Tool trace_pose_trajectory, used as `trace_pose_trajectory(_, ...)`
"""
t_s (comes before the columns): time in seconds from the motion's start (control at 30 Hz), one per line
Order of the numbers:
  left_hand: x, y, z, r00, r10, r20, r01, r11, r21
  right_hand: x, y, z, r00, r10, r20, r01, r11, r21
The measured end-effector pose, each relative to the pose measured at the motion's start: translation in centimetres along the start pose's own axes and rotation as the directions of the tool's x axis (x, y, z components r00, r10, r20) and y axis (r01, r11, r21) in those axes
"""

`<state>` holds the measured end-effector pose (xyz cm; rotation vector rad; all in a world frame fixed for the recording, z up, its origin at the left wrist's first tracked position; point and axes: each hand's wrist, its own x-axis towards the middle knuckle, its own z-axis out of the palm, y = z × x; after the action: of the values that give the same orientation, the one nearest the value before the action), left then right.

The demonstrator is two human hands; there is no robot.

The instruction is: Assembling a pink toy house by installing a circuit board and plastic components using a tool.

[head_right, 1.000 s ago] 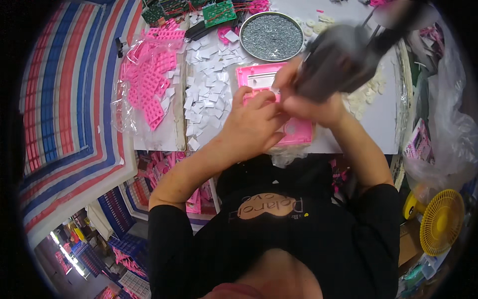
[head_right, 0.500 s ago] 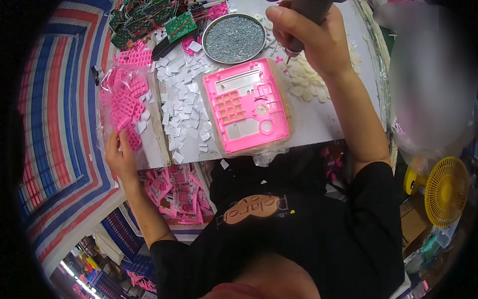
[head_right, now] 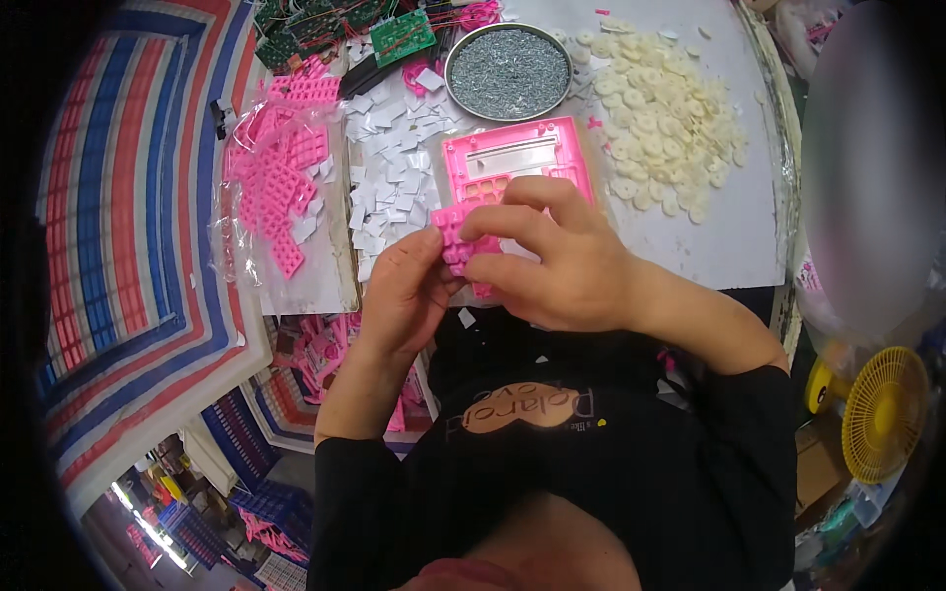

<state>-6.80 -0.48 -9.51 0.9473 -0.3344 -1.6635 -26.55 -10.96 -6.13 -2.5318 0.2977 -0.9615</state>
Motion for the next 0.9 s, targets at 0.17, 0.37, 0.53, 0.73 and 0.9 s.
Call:
trace_pose_trajectory(0.17,-1.3,0.1,1.5,0.964,-0.182,0.192,0.205,0.973,-0.103,1.9,2.7,-1.4,0.975,0.092,0.203,-0.179,0.864,0.470)
trace_pose_trajectory(0.37,-2.8,-1.0,-0.6,0.959,0.206,0.193,-0.283,0.676,0.681,2.7,2.7,-3.1,0.919,-0.018,0.393,-0.199,0.840,0.505)
trace_pose_trajectory(0.53,-0.6,0.3,-1.1,0.741,0.544,0.392,-0.520,0.097,0.849,3.6,5.9,-0.1,0.857,0.100,0.505,-0.195,0.971,0.137)
trace_pose_trajectory(0.73,1.5,-0.7,-1.3,0.679,0.503,0.535,-0.501,-0.215,0.838,5.4,8.4,1.7,0.806,0.150,0.572,-0.161,0.986,-0.031)
trace_pose_trajectory(0.9,1.5,-0.7,-1.1,0.680,0.465,0.567,-0.503,-0.266,0.822,4.3,7.5,1.2,0.917,0.136,0.376,-0.109,0.990,-0.092)
